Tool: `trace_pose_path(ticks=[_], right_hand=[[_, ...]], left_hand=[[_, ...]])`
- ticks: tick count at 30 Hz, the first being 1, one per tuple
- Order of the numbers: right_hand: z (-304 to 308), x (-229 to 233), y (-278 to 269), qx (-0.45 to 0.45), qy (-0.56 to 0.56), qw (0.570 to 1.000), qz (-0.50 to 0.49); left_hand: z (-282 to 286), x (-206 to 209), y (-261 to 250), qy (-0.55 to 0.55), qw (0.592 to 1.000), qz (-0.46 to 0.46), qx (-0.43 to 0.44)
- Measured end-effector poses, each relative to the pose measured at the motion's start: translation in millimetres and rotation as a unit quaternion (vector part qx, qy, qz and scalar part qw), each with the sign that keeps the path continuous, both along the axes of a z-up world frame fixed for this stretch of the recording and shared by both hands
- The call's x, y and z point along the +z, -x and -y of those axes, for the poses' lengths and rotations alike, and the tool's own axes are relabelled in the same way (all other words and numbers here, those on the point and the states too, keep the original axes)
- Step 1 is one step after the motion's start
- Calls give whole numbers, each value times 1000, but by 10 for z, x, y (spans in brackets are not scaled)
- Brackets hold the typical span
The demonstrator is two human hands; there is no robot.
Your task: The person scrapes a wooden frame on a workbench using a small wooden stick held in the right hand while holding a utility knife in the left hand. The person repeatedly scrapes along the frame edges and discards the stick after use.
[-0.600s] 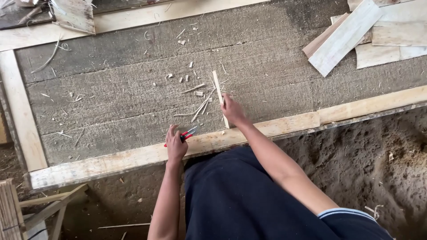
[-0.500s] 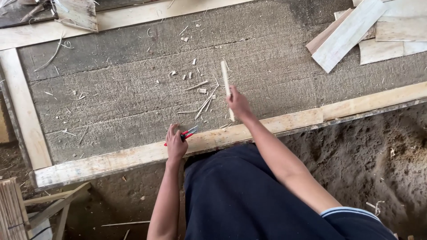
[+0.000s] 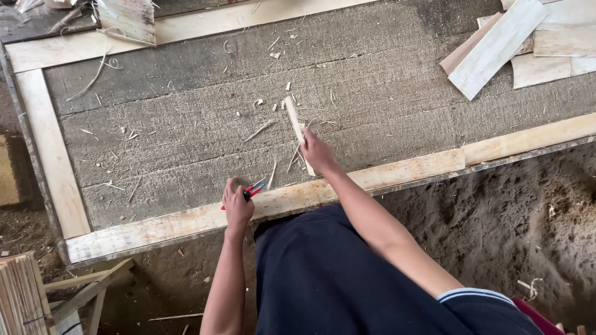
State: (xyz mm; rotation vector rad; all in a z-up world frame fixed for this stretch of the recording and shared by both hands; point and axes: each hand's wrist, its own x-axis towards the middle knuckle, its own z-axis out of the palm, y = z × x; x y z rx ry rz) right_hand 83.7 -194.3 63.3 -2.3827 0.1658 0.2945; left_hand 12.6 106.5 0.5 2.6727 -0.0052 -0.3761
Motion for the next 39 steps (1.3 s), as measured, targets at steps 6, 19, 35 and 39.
trace_pose_path(ticks=[6, 19, 35, 39], right_hand=[[763, 249, 39, -174, 6, 984, 34], [-143, -16, -154, -24, 20, 1000, 3], [149, -127, -207, -83, 60, 995, -4], [-36, -197, -299, -58, 33, 998, 0]], left_hand=[[-125, 77, -149, -12, 999, -31, -6], [-194, 63, -220, -15, 999, -46, -20], [-42, 90, -209, -16, 997, -66, 24], [-37, 129, -227, -11, 997, -72, 27]])
